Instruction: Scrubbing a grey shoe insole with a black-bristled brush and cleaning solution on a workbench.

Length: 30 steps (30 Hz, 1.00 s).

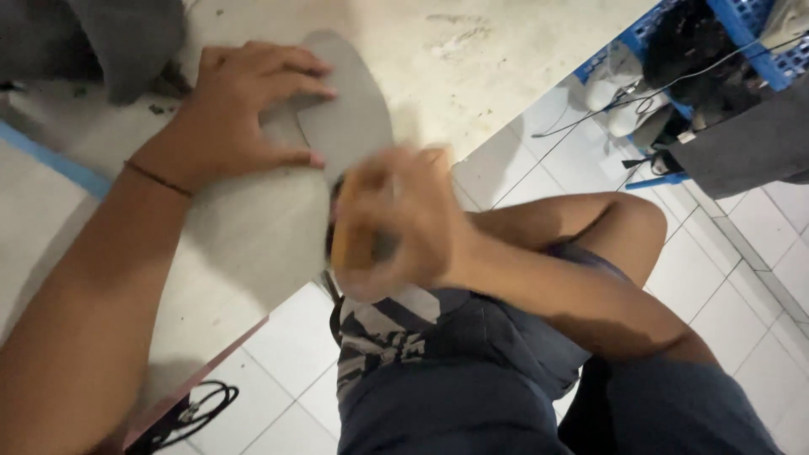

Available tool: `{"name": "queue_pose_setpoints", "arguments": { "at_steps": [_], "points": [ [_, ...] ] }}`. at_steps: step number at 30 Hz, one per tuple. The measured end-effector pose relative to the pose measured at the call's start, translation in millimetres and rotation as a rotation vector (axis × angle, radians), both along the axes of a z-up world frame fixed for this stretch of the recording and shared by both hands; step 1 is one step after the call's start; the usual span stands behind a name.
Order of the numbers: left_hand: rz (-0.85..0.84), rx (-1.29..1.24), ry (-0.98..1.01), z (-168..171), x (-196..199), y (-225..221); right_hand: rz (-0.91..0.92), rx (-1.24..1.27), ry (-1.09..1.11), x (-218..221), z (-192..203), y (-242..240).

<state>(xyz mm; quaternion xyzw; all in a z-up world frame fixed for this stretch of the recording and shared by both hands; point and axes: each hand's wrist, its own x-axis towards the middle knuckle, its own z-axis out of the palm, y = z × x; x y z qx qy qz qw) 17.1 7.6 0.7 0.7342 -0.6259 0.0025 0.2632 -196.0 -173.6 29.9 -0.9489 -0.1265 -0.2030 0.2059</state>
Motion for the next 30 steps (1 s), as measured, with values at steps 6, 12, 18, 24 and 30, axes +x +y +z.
{"name": "queue_pose_setpoints", "arguments": {
  "at_steps": [6, 12, 18, 24, 30],
  "points": [
    [-0.032, -0.007, -0.07, -4.0, -3.9, 2.9, 0.011, 0.131, -0.097, 13.5, -19.4, -36.2],
    [0.026, 0.035, -0.082, 3.4, -11.5, -1.9, 0.156, 0.14, -0.079, -21.1, -11.3, 14.0],
    [-0.003, 0.018, -0.145, -4.3, -10.2, -2.2, -0.243, -0.028, -0.138, 1.2, -5.0, -17.3],
    [0.026, 0.01, -0.14, 1.6, -11.2, -4.8, 0.185, 0.247, -0.008, -29.0, -4.4, 22.8],
    [0.07, 0.01, -0.214, -0.2, -15.1, -6.0, -0.276, 0.142, -0.273, 7.4, -19.2, -14.3]
  ]
}}
